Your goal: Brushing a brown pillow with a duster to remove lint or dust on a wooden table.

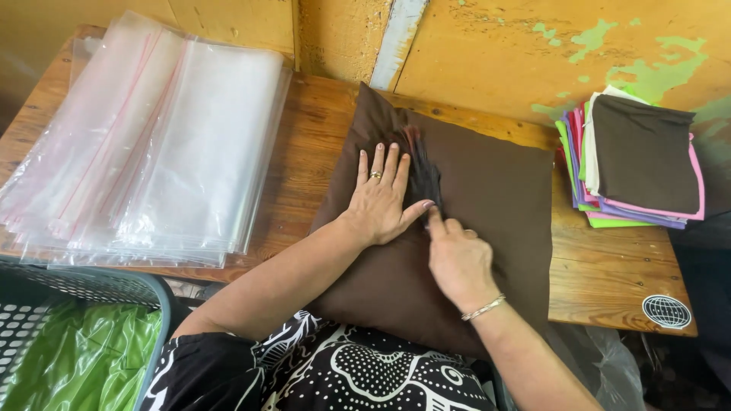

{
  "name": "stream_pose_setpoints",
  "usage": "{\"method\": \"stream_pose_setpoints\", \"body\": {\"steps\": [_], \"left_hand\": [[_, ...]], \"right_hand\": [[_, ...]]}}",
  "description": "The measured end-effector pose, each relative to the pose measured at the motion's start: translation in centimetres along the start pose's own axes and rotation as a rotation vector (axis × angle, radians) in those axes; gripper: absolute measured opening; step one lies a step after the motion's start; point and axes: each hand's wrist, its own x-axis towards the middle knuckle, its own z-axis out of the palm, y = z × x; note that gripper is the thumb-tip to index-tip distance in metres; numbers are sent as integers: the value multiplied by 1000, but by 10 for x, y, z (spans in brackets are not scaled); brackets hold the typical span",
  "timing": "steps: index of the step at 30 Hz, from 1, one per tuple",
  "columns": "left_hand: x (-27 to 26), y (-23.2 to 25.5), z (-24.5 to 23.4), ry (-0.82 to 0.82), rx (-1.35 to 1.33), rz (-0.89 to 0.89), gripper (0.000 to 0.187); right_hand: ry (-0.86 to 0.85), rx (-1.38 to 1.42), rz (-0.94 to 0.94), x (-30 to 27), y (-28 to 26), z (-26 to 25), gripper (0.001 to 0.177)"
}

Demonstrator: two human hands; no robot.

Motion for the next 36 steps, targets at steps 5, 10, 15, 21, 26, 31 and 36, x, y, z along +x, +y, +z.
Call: {"method": "stream_pose_setpoints", "body": {"steps": [5,10,15,21,26,31,36], "left_hand": [[-2,8,-26,-175,127,-16,76],[-1,8,-29,-246,160,-18,75],[1,10,-25,-252,148,-33,77],[-1,-3,-22,-242,169,-98,88],[0,3,-33,-263,203,-128,87],[3,1,-23,-253,207,-138,86],[2,1,-12,-162,303,-226,90]], "right_hand": [[-171,-20,316,2,119,69,48],[-336,-8,550,3,178,111,41],[8,163,198,19,63,-10,45],[-98,5,-10,6,25,12,54],[-397,81,498,4,173,112,49],[-266,288,672,-10,202,116,40],[-277,442,591,-12,169,103,52]]}}
